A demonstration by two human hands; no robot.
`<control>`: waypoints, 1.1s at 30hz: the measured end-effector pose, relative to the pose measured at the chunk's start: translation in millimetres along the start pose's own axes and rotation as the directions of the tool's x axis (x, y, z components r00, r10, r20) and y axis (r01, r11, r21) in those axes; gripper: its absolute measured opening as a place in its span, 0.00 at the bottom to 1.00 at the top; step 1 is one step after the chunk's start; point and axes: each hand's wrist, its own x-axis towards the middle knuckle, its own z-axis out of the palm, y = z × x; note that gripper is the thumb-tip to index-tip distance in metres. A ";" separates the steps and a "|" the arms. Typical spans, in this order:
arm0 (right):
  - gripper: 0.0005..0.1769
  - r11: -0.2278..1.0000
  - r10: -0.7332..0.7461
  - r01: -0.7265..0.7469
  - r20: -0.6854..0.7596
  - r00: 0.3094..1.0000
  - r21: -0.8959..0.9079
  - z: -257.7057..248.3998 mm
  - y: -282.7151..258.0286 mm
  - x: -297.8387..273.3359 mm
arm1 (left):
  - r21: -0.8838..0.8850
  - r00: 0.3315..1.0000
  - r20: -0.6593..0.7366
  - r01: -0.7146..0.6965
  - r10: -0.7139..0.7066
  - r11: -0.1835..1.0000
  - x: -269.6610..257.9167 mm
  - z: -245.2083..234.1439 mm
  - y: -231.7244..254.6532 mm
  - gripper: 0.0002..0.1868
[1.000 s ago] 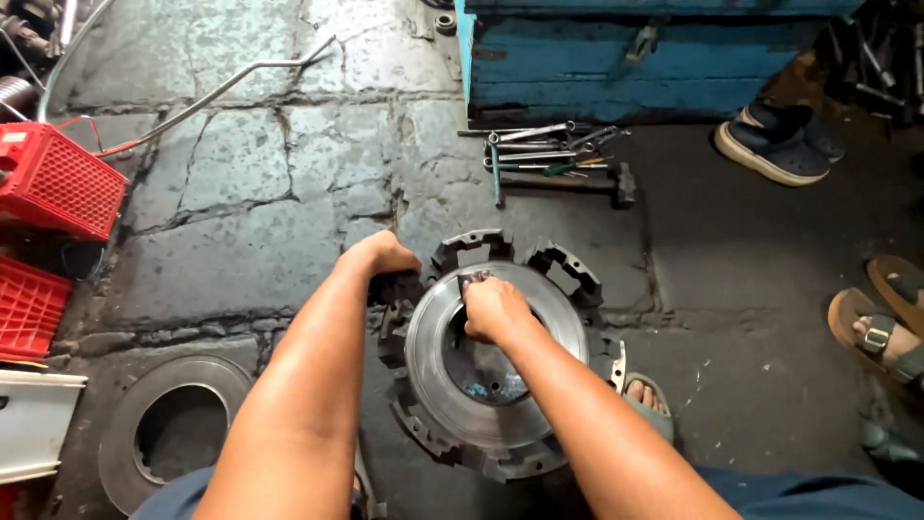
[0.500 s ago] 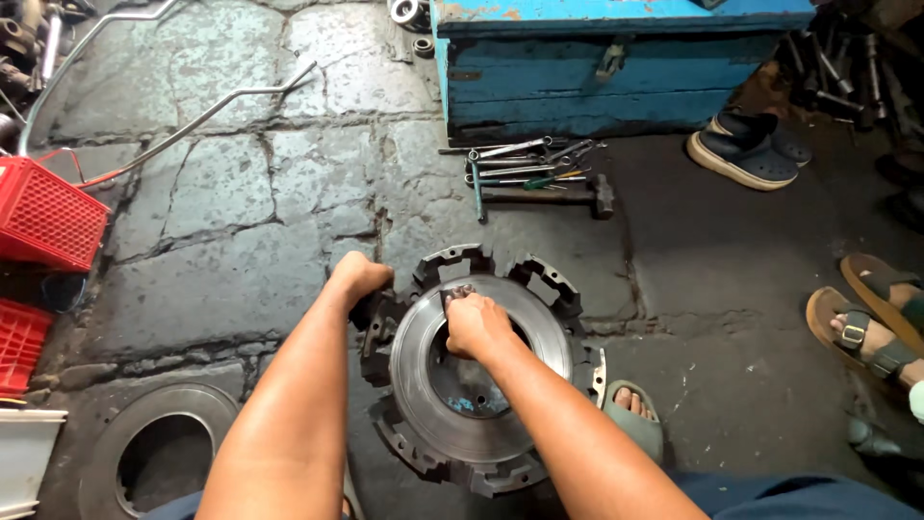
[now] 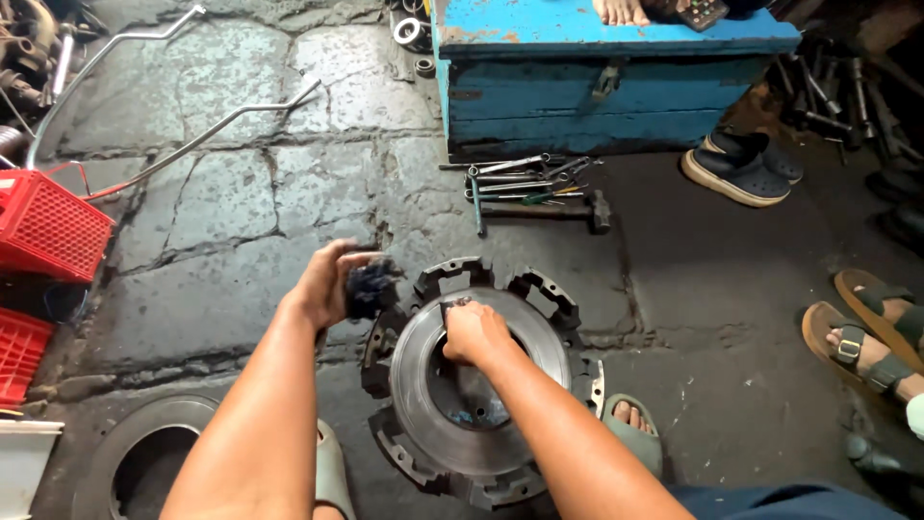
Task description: The person wipes the metal surface of a clutch pressure plate with a cloth, cleaning the friction area and the surrounding mechanical components while rotating the part.
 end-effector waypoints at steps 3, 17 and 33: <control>0.15 1.000 -0.015 0.014 -0.039 0.999 -0.012 5.7 0.1 -1.3 | -0.088 0.975 0.050 -0.214 0.219 0.973 14.0 -2.5 -12.6 0.20; 0.15 0.999 -0.030 0.030 -0.044 0.999 -0.016 4.5 -1.3 -5.7 | 0.444 0.932 -0.272 -0.100 0.240 0.890 37.6 1.8 -25.9 0.31; 0.16 0.999 -0.021 0.019 -0.040 0.999 -0.051 -0.4 -7.2 -10.7 | -0.085 0.992 0.018 -0.120 0.122 0.989 -8.1 -8.6 -21.2 0.19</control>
